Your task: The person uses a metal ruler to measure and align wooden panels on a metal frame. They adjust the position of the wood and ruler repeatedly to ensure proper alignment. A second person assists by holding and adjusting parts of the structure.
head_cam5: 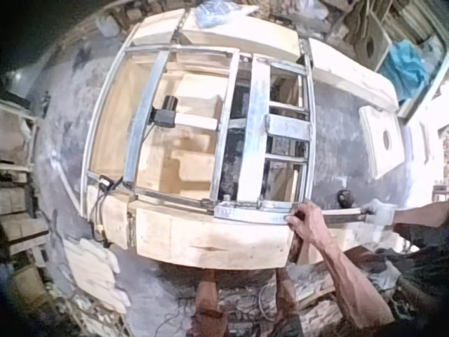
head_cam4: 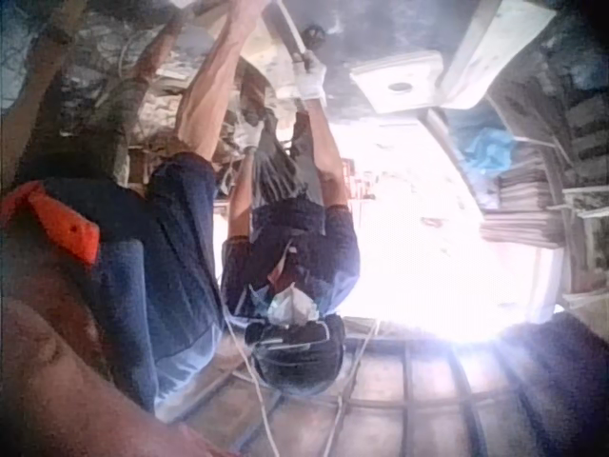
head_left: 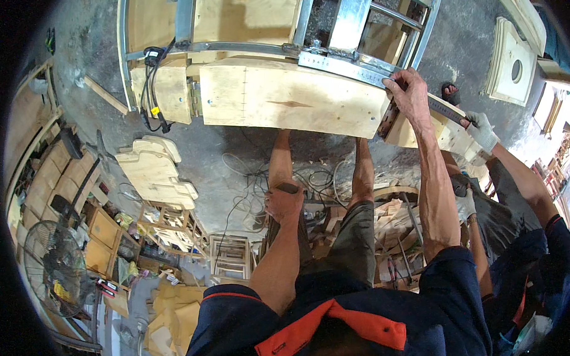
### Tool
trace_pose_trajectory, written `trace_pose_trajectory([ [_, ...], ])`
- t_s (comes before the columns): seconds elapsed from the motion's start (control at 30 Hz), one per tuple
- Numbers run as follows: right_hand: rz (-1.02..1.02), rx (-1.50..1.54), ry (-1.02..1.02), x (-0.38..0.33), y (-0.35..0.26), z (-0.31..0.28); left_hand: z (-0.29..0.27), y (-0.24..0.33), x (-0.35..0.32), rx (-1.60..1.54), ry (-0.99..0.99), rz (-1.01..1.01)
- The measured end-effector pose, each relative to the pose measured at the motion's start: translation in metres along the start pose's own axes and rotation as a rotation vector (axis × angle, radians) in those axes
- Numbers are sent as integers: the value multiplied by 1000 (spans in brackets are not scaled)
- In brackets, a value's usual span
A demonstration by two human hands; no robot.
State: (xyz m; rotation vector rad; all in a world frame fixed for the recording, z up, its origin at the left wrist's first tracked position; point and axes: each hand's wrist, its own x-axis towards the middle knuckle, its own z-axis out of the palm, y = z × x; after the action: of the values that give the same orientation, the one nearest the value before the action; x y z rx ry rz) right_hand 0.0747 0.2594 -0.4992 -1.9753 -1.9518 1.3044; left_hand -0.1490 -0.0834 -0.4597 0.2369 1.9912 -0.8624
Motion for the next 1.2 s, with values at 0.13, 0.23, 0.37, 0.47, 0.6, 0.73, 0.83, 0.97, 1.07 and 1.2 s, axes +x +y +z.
trace_pose_trajectory([
  [0.13, 3, -27, 2, 1, 3, -1, 10, -5, 8, 12, -6, 7],
  [0.23, 12, -25, -1, 3, 5, 1, 8, -6, 8, 37, -34, 13],
  [0.37, -36, -53, 16, 1, 3, 0, 5, -6, 6, 29, -27, 24],
  [0.47, -81, -60, 26, 3, 2, 0, 3, -6, 4, 26, -18, 39],
  [0.6, -105, -55, 32, 5, 6, -1, 2, -3, 4, 14, -10, 7],
  [0.73, -110, -42, 40, 4, 4, 1, 7, -6, 7, -2, -11, 6],
  [0.83, -94, -75, 18, 2, 5, -2, 16, -12, 9, -32, 43, 29],
  [0.97, -128, -80, 38, 5, 8, -1, 13, -7, 6, -19, 61, 15],
  [1.07, -105, -75, 27, 4, 5, -1, 13, -6, 6, 3, 60, 8],
  [1.2, -72, -97, 17, 3, 1, -1, 9, -8, 3, 17, 63, 48],
])
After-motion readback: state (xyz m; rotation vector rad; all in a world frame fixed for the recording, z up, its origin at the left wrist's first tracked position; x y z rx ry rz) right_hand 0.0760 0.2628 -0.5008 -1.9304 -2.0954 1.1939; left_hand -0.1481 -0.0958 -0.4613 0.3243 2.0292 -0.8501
